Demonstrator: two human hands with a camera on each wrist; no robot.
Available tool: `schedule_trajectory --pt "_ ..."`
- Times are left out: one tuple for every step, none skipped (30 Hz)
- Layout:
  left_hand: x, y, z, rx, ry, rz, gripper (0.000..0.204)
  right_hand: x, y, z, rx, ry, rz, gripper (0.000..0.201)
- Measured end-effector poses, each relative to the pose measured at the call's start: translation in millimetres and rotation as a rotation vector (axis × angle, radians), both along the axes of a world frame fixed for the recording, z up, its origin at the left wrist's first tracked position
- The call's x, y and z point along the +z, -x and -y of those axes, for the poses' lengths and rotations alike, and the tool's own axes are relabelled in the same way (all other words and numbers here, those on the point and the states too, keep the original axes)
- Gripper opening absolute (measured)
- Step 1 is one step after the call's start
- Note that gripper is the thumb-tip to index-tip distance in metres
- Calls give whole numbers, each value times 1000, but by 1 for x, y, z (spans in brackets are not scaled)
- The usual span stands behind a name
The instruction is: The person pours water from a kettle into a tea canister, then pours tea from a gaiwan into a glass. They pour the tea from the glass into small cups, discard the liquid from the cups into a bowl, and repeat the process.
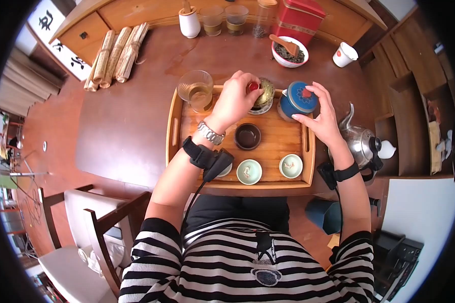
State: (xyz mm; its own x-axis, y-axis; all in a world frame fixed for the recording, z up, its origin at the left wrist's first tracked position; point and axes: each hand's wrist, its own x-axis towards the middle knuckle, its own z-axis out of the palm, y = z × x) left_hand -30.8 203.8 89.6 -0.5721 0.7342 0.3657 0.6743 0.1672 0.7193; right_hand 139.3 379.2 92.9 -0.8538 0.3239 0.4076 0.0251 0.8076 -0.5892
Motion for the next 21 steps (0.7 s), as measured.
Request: schedule_trajectory --pt "1 4 3 -43 -69 208 20 -1 2 -1 2 16 14 68" --pt "2 7 6 -89 -141 415 19 -4 3 -3 13 10 28 68" --pt "4 10 10 -184 -236 631 16 -7 3 -6 33 24 21 68" --pt "12 12 16 -241 -275 757 18 -10 3 -7 52 39 15 68" --pt "16 16 22 -301 -313 811 19 -11 4 -7 61 32 27 68" --pt "17 20 25 -361 -352 863 19 -13 3 -6 61 77 41 70" --pt "17 24 27 -353 -365 870 19 -15 4 -6 63 122 54 71" --pt "15 28 29 -420 -409 907 20 -18 4 -6 72 117 65 71" --pt "14 30 31 -488 -454 942 20 -21 4 -7 64 56 24 73" --pt "13 31 32 -480 -465 948 20 -23 5 -8 58 -6 -19 74" --pt "12 32 34 -521 -511 1004 21 -23 6 -6 41 -28 -23 75" --pt "11 33 36 -565 -558 1058 21 -25 6 -7 48 -32 -13 75" --pt "9 34 37 -561 -568 1064 21 -29 6 -9 47 -20 -50 74" --pt "7 34 38 -610 -600 1121 22 -33 5 -10 47 -6 -84 74" --pt "4 34 40 -660 -634 1177 23 -34 6 -10 54 -10 -71 74" --pt "3 33 42 -654 -647 1184 23 -36 7 -10 55 30 -96 75" --pt "4 31 43 -691 -663 1200 23 -37 7 -9 54 73 -120 75" --pt "5 30 44 -728 -679 1215 24 -37 7 -8 60 71 -110 75" --pt "5 30 45 -752 -664 1216 24 -37 7 -8 52 67 -116 75" --pt "4 30 44 -745 -676 1220 24 -36 7 -7 43 63 -120 76" --pt "3 31 44 -746 -673 1174 24 -34 8 -6 46 84 -112 75"
